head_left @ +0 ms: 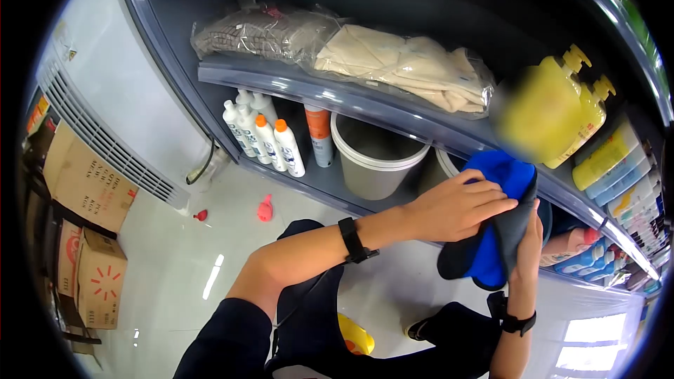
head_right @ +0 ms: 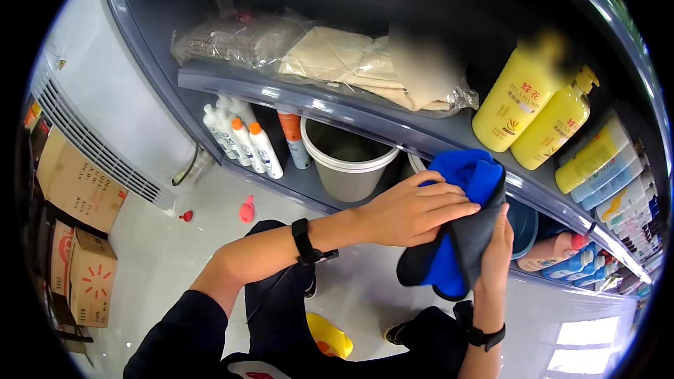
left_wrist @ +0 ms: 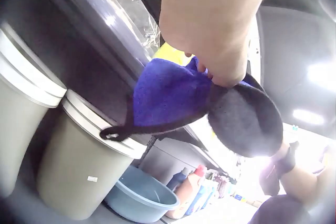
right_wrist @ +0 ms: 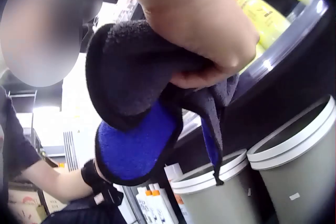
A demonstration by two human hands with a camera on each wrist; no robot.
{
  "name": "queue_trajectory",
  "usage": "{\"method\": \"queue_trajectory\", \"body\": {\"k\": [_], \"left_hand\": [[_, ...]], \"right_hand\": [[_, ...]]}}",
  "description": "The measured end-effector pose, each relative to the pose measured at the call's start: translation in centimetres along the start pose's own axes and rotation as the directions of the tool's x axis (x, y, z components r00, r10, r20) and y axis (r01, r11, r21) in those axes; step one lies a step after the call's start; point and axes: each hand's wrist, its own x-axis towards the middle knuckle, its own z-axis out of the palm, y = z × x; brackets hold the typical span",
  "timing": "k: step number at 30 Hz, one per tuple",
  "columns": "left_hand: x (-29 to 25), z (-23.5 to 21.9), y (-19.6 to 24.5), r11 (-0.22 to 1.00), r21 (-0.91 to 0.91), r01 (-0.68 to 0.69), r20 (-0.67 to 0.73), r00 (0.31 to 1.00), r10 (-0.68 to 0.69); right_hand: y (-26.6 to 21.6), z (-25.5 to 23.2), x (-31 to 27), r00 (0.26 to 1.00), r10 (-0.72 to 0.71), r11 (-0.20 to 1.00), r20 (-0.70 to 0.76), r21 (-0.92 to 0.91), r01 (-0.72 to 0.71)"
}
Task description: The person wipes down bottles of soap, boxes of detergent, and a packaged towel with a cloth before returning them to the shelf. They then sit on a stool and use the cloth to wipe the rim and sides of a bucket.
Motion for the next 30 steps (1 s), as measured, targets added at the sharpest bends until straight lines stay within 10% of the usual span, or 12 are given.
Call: {"method": "queue_trajectory", "body": {"k": [4,6,8,10,16,21,26,30], "left_hand": [[1.4,-2.3,-1.0,0.938,0.337,0.078,-0.205,0.979,-0.008],[2.0,-5.6,-3.3,0.820,0.436,0.372,-0.347,0.910,-0.228],[2.5,-8.3,-6.7,0.593,0.726,0.349,-0.243,0.936,-0.254],[2.0,-9.7,-11.2,0.678,0.654,0.335,-0.007,0.899,-0.437],[6.3,-12.6,-13.4,0.600,0.694,0.398,0.279,0.620,-0.734],[6.6,-13.0,-14.8,0.575,0.812,0.100,0.233,0.848,-0.476],[8.5,-16.9,-12.2,0.524,0.797,0.302,-0.172,0.944,-0.282],[8.3,-18.6,-6.5,0.460,0.847,0.266,-0.234,0.964,-0.126]], "right_hand": [[1.8,-6.2,1.8,0.983,0.063,0.986,0.173,0.142,-0.089],[1.0,-5.7,1.0,0.981,0.124,0.950,0.152,0.265,-0.162],[1.6,-6.7,1.3,0.978,0.177,0.917,0.108,0.344,-0.203],[2.8,-7.7,2.2,0.974,0.211,0.892,0.086,0.391,-0.228],[2.0,-6.7,1.8,0.937,0.316,0.833,0.149,0.430,-0.349],[2.9,-5.3,1.3,0.921,0.348,0.848,0.173,0.361,-0.388],[1.5,-2.4,-0.4,0.891,0.427,0.835,0.151,0.311,-0.453],[1.5,-1.1,-1.0,0.867,0.382,0.811,0.319,0.334,-0.480]]}}
